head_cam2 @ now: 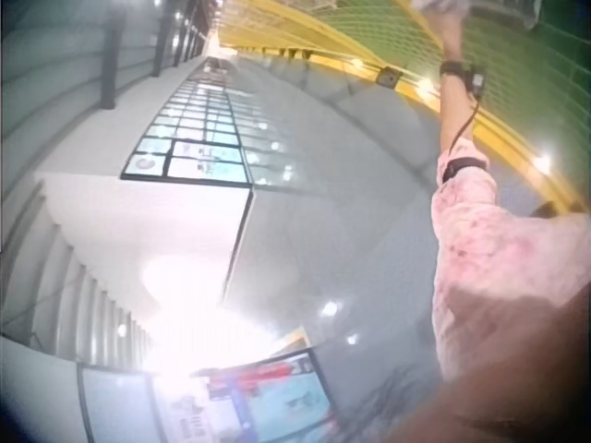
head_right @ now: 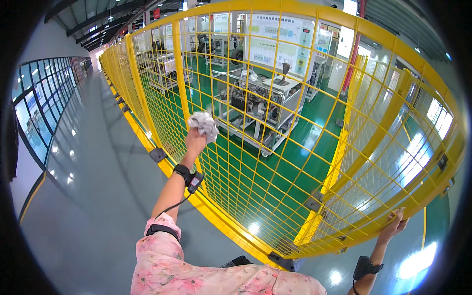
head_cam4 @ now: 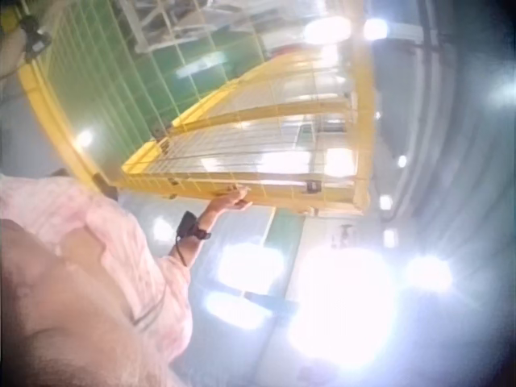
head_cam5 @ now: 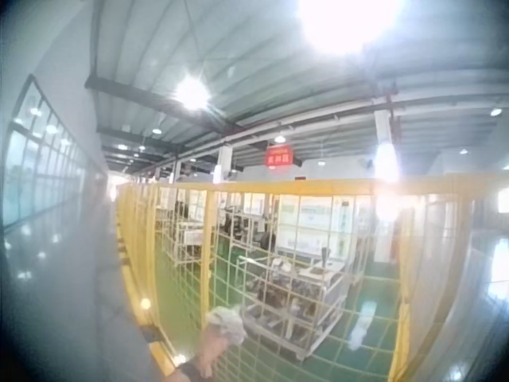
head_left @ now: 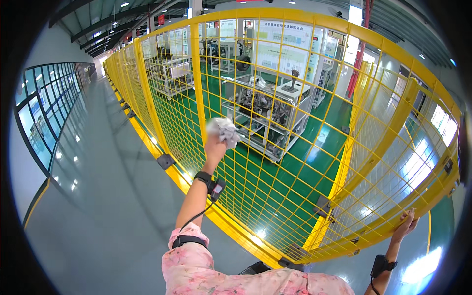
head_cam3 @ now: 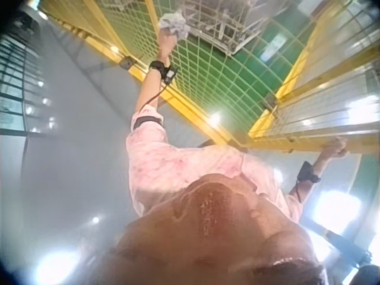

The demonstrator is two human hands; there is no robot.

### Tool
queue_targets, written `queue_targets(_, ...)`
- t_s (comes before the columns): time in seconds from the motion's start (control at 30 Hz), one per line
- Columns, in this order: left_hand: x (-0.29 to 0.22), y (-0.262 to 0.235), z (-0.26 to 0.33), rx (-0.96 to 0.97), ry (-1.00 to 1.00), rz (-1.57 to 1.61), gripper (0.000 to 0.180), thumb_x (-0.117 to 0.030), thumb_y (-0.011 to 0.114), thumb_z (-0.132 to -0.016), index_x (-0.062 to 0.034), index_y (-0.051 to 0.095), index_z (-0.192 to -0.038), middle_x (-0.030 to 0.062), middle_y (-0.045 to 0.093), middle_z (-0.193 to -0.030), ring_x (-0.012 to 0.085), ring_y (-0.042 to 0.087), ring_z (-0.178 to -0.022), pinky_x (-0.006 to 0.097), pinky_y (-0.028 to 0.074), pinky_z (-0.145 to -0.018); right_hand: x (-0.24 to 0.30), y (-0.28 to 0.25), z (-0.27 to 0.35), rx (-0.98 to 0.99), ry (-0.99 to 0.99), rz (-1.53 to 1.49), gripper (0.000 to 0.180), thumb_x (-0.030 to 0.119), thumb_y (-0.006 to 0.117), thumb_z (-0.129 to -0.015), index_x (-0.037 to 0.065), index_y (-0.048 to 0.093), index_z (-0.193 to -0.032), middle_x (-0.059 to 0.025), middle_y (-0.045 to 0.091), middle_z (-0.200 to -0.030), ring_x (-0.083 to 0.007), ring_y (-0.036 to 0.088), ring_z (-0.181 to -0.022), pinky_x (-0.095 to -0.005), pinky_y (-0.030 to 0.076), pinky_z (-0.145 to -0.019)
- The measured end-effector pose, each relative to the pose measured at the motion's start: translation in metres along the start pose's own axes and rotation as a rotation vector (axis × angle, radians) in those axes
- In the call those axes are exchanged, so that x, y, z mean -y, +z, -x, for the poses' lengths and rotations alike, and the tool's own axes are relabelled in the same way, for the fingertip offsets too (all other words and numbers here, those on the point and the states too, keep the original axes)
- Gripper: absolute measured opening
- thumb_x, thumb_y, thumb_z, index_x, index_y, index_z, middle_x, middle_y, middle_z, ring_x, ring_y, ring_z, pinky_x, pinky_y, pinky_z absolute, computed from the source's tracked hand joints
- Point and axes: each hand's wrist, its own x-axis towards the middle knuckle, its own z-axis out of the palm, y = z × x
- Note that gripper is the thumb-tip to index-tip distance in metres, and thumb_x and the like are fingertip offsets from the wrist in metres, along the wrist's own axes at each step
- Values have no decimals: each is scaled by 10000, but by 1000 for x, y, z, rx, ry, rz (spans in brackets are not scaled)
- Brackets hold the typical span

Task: Cleaning the surface of a blue planter box and a yellow safety fence with a cloth.

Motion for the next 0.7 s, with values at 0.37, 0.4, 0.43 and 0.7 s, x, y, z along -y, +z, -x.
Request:
queue_targets(0.37, -61, -76, -239, -647, 362, -150, 565, -249, 620, -712, -48, 469, -1217, 213, 526, -1118, 391, 509, -990, 437, 414, -868, 16, 1, -1, -30, -5, 16, 195, 222, 540, -884, 29, 532, -854, -6, 467, -672, -55, 412, -552, -189, 331, -499)
queue_targets(0.4, -48, -83, -258, -590, 463, -334, 568, -261, 625, -712, -54, 470, -1218, 216, 519, -1119, 387, 511, -975, 440, 421, -859, 15, 6, 2, -20, 6, -19, 199, 222, 539, -885, 25, 535, -856, -8, 465, -672, -60, 413, -554, -192, 330, -501)
queue_targets(0.43, -27, -84, -265, -575, 456, -366, 568, -261, 625, -712, -54, 470, -1218, 216, 519, -1119, 387, 511, -975, 440, 421, -859, 11, 7, 3, 2, 33, -20, 199, 222, 539, -885, 25, 535, -856, -8, 465, -672, -60, 413, -554, -192, 330, -501)
queue_targets(0.7, 30, 11, -86, -194, -240, 226, 369, -171, 511, -747, -23, 550, -1083, 282, 556, -977, 450, 528, -949, 461, 433, -805, 11, -10, -9, -64, 21, -2, 230, 243, 565, -868, 19, 566, -925, -10, 474, -700, -65, 429, -577, -179, 330, -502)
